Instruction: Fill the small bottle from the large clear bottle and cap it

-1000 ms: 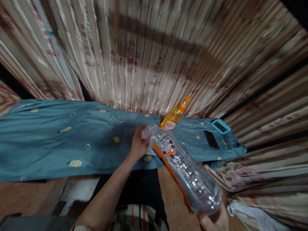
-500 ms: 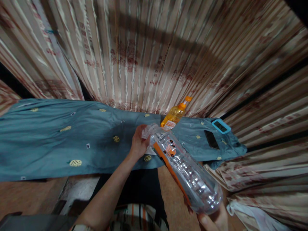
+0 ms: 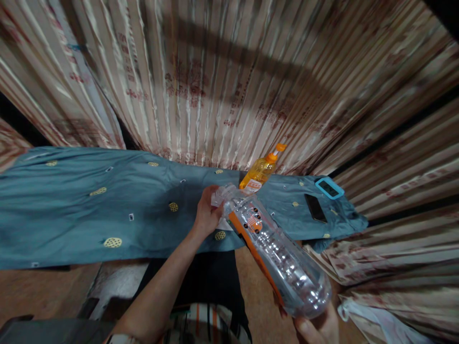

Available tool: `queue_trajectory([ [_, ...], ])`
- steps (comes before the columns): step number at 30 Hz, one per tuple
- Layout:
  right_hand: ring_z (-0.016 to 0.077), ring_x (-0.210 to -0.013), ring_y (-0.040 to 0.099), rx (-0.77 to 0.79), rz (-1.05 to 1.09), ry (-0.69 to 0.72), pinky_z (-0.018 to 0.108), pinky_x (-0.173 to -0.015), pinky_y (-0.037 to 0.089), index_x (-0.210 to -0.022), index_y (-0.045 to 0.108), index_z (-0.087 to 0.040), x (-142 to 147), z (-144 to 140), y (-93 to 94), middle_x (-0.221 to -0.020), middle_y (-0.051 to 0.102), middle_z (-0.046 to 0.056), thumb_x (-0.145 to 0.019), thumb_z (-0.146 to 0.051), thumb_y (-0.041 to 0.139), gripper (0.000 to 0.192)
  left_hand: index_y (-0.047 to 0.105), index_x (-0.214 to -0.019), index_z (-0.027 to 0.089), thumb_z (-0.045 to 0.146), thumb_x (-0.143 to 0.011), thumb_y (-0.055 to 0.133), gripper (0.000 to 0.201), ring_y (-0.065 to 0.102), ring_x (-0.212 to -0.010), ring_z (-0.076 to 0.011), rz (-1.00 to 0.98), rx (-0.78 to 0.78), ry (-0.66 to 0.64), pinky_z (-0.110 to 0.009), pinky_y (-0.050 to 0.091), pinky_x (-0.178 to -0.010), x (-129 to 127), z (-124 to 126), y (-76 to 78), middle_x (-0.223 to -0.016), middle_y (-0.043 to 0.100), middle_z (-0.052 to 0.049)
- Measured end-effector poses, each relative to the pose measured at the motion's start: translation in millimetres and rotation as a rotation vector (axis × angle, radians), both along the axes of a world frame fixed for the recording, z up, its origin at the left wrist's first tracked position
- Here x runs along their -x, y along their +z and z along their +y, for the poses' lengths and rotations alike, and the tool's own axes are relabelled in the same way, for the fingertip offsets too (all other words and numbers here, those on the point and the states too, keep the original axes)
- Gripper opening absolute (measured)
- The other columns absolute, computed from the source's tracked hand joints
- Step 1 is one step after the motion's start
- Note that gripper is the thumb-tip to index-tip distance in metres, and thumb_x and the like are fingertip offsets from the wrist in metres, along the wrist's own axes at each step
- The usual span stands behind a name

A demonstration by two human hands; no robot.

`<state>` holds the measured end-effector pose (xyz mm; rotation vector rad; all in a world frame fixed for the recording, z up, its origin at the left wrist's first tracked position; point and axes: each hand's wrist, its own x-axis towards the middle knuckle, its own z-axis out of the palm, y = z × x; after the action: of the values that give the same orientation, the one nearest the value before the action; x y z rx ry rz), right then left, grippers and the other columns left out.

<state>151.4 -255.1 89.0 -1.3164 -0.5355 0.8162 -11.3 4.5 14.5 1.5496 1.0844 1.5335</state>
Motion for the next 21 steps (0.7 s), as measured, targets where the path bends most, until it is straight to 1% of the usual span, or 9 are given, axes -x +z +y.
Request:
queue_trajectory([
  [2, 0.0176, -0.059, 0.067, -0.013, -0.034, -0.004, 0.030, -0.056, 0.052, -0.149, 0.064, -0.025, -1.1, -0.9, -2.2, -0.111, 0.085, 0.012, -0.058, -0.066, 0.108, 0.109, 0.067, -0.117, 0.020, 0.032, -0.087, 0.076, 0.034, 0.073, -0.101, -0.0262, 0.005, -0.011, 0.006, -0.041, 0.062, -0.093, -0.1, 0.6, -0.8, -0.111, 0.076, -0.008],
  [4, 0.0168, -0.058, 0.065, -0.029, -0.063, 0.018, 0.030, -0.056, 0.052, -0.148, 0.064, -0.026, -2.1, -1.9, -3.9, -0.111, 0.085, 0.011, -0.063, -0.067, 0.106, 0.103, 0.067, -0.117, 0.021, 0.032, -0.087, 0.076, 0.034, 0.073, -0.103, -0.0267, 0.015, -0.022, 0.012, -0.042, 0.061, -0.095, 0.1, 1.1, -1.3, -0.112, 0.076, -0.008],
  [7, 0.0172, -0.057, 0.065, -0.045, -0.087, 0.064, 0.029, -0.054, 0.050, -0.149, 0.062, -0.027, -1.9, -2.4, -3.7, -0.106, 0.084, 0.009, -0.070, -0.066, 0.102, 0.097, 0.067, -0.119, 0.020, 0.034, -0.087, 0.075, 0.035, 0.073, -0.101, -0.0268, 0.024, -0.025, 0.009, -0.042, 0.061, -0.093, 0.4, 1.2, -0.9, -0.112, 0.076, -0.009],
  [8, 0.0175, -0.058, 0.065, -0.046, -0.090, 0.063, 0.029, -0.054, 0.050, -0.149, 0.062, -0.027, -1.3, -2.2, -2.9, -0.107, 0.083, 0.009, -0.071, -0.066, 0.102, 0.096, 0.067, -0.119, 0.020, 0.034, -0.087, 0.075, 0.036, 0.074, -0.101, -0.0270, 0.025, -0.022, 0.007, -0.042, 0.061, -0.093, 0.5, 1.0, -0.4, -0.112, 0.076, -0.009],
  [10, 0.0179, -0.060, 0.067, -0.040, -0.082, 0.035, 0.029, -0.055, 0.050, -0.144, 0.065, -0.027, -0.2, -1.5, -0.8, -0.110, 0.084, 0.009, -0.066, -0.065, 0.104, 0.095, 0.067, -0.119, 0.020, 0.035, -0.087, 0.075, 0.036, 0.074, -0.101, -0.0275, 0.023, -0.015, 0.003, -0.042, 0.061, -0.093, 0.5, 0.6, 0.5, -0.112, 0.076, -0.009],
  [14, 0.0175, -0.058, 0.066, -0.006, -0.046, 0.004, 0.029, -0.056, 0.052, -0.138, 0.068, -0.025, -0.3, -0.2, 1.0, -0.102, 0.085, 0.009, -0.061, -0.064, 0.107, 0.095, 0.067, -0.118, 0.020, 0.033, -0.087, 0.076, 0.036, 0.074, -0.101, -0.0270, 0.013, 0.003, 0.002, -0.040, 0.061, -0.091, 0.4, -0.3, 1.9, -0.111, 0.075, -0.008],
  [17, 0.0243, -0.074, 0.076, -0.012, -0.078, -0.021, 0.032, -0.062, 0.057, -0.135, 0.070, -0.024, -1.6, 0.0, -0.3, -0.113, 0.085, 0.013, -0.058, -0.066, 0.106, 0.095, 0.066, -0.119, 0.020, 0.032, -0.087, 0.075, 0.035, 0.073, -0.100, -0.0264, 0.017, 0.013, -0.005, -0.040, 0.061, -0.091, 0.7, -0.6, 2.1, -0.110, 0.075, -0.008],
  [18, 0.0250, -0.076, 0.077, -0.012, -0.081, -0.024, 0.032, -0.062, 0.057, -0.135, 0.070, -0.024, -1.7, 0.0, -0.6, -0.115, 0.085, 0.014, -0.058, -0.066, 0.107, 0.095, 0.066, -0.118, 0.020, 0.032, -0.087, 0.075, 0.035, 0.073, -0.100, -0.0265, 0.020, 0.016, -0.007, -0.040, 0.061, -0.092, 0.8, -0.6, 2.1, -0.110, 0.075, -0.008],
  [21, 0.0208, -0.066, 0.072, -0.009, -0.043, -0.001, 0.030, -0.056, 0.054, -0.137, 0.068, -0.025, -0.3, -0.4, 0.0, -0.112, 0.085, 0.012, -0.060, -0.064, 0.107, 0.094, 0.067, -0.118, 0.020, 0.031, -0.086, 0.076, 0.035, 0.074, -0.103, -0.0285, 0.022, 0.025, -0.008, -0.043, 0.061, -0.095, 1.3, -0.2, 2.0, -0.111, 0.075, -0.009],
])
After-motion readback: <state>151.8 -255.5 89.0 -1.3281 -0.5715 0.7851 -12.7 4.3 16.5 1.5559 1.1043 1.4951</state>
